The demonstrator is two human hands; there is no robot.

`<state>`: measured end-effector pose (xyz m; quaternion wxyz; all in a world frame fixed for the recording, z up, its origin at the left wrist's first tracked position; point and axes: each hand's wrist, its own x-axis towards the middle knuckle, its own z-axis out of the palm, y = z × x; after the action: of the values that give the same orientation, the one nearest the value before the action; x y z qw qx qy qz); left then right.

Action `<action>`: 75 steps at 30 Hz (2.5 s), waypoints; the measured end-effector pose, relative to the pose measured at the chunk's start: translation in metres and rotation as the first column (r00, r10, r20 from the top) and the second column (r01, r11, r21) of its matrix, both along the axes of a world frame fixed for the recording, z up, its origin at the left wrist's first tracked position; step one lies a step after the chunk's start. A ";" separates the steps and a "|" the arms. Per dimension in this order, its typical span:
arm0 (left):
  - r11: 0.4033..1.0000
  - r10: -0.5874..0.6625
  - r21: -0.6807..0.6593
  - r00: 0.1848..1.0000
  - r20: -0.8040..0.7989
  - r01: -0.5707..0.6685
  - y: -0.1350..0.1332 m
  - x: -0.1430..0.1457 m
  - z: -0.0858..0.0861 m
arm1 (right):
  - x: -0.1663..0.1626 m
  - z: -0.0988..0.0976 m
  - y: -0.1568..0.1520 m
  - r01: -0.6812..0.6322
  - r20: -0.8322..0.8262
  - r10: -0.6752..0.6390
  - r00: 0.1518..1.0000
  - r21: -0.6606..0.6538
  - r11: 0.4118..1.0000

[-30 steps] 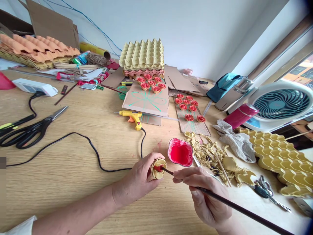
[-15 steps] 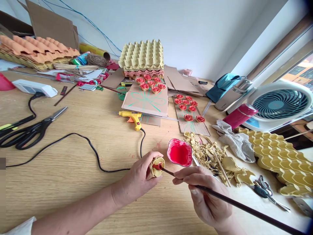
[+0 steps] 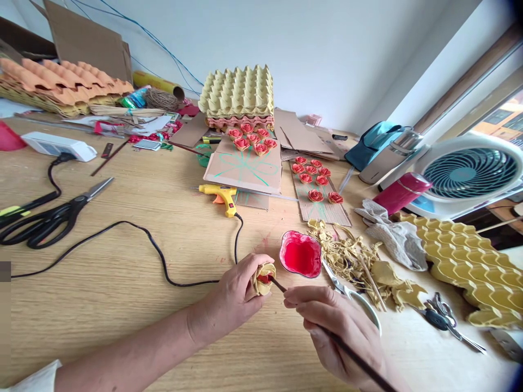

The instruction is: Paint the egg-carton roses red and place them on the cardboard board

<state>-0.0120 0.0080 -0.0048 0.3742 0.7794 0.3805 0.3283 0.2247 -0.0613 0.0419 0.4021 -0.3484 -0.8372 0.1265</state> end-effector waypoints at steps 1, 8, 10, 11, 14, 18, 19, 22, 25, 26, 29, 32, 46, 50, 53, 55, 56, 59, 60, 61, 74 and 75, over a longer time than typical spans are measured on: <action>1.000 0.008 -0.015 1.000 0.006 -0.008 0.000 0.001 0.001 | -0.001 0.002 -0.001 -0.005 0.046 0.003 0.999 0.042 0.999; 0.994 0.074 -0.082 0.997 0.021 -0.072 0.000 0.002 0.000 | 0.007 0.002 -0.005 -0.011 0.007 0.010 1.000 0.073 0.997; 0.994 0.077 -0.083 0.997 0.020 -0.075 0.000 0.001 -0.002 | 0.010 -0.002 -0.006 -0.017 -0.046 0.018 0.999 0.020 1.000; 0.994 0.076 -0.085 0.997 0.018 -0.074 0.000 0.001 -0.003 | 0.011 -0.003 -0.005 -0.025 -0.067 0.025 0.997 -0.006 1.000; 0.994 0.070 -0.081 0.997 0.021 -0.068 0.001 0.002 -0.003 | 0.009 -0.004 -0.002 -0.050 -0.087 0.044 0.995 -0.062 0.997; 0.994 0.041 -0.107 0.999 0.030 -0.037 0.001 0.002 -0.001 | 0.007 -0.002 0.003 -0.044 -0.089 0.041 0.995 -0.037 0.998; 0.992 0.036 -0.125 0.999 0.038 -0.031 0.002 0.002 0.000 | 0.008 -0.002 0.004 -0.035 -0.098 0.032 0.995 -0.024 0.999; 0.986 0.045 -0.166 0.996 0.076 -0.032 0.002 0.001 0.001 | 0.012 -0.001 0.006 0.009 -0.129 -0.008 0.992 0.009 1.000; 0.975 0.064 -0.219 0.990 0.123 -0.036 0.003 0.000 -0.004 | 0.017 -0.002 0.011 0.095 -0.158 -0.085 0.984 0.053 0.994; 0.971 0.068 -0.238 0.986 0.149 -0.031 0.003 0.000 -0.006 | 0.018 -0.003 0.012 0.135 -0.165 -0.122 0.979 0.071 0.988; 0.960 0.065 -0.281 0.967 0.245 0.006 0.006 -0.001 -0.014 | 0.020 -0.003 0.018 0.257 -0.152 -0.240 0.959 0.099 0.961; 0.953 0.062 -0.302 0.947 0.317 0.039 0.008 0.000 -0.014 | 0.021 -0.002 0.023 0.291 -0.102 -0.282 0.954 0.098 0.952; 0.944 0.041 -0.318 0.923 0.382 0.089 0.007 -0.001 -0.006 | 0.021 -0.001 0.024 0.325 0.003 -0.327 0.945 0.112 0.939; 0.934 0.095 -0.354 0.925 0.369 0.045 0.006 -0.001 -0.008 | 0.013 0.004 0.017 0.267 -0.255 -0.236 0.938 0.092 0.959; 0.927 0.112 -0.373 0.925 0.364 0.034 0.006 0.000 -0.007 | 0.008 0.006 0.011 0.147 -0.327 -0.114 0.938 0.080 0.986; 0.921 0.116 -0.388 0.924 0.365 0.037 0.005 0.002 -0.005 | 0.009 0.003 0.007 0.055 -0.288 -0.034 0.957 0.067 0.996; 0.918 0.119 -0.395 0.924 0.363 0.037 0.005 0.002 -0.004 | 0.010 0.001 0.005 0.006 -0.258 0.010 0.966 0.060 0.998; 0.914 0.123 -0.405 0.928 0.352 0.033 0.005 0.004 -0.004 | 0.014 -0.005 -0.002 -0.084 -0.172 0.085 0.981 0.012 0.996; 0.914 0.119 -0.405 0.929 0.351 0.035 0.005 0.004 -0.005 | 0.014 -0.006 -0.003 -0.086 -0.150 0.084 0.985 -0.003 0.996; 0.914 0.114 -0.404 0.929 0.353 0.041 0.005 0.004 -0.006 | 0.014 -0.006 -0.004 -0.083 -0.127 0.081 0.989 -0.008 0.997; 0.929 0.065 -0.360 0.927 0.370 0.079 0.006 0.001 -0.015 | 0.008 -0.006 -0.001 -0.095 -0.039 0.096 0.995 0.016 0.995; 0.931 0.071 -0.358 0.925 0.373 0.073 0.007 0.001 -0.015 | 0.008 -0.006 -0.001 -0.094 -0.045 0.095 0.994 0.015 0.995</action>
<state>-0.0112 0.0146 -0.0195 0.5793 0.6179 0.3545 0.3962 0.2331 -0.0627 0.0361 0.4172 -0.3027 -0.8441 0.1479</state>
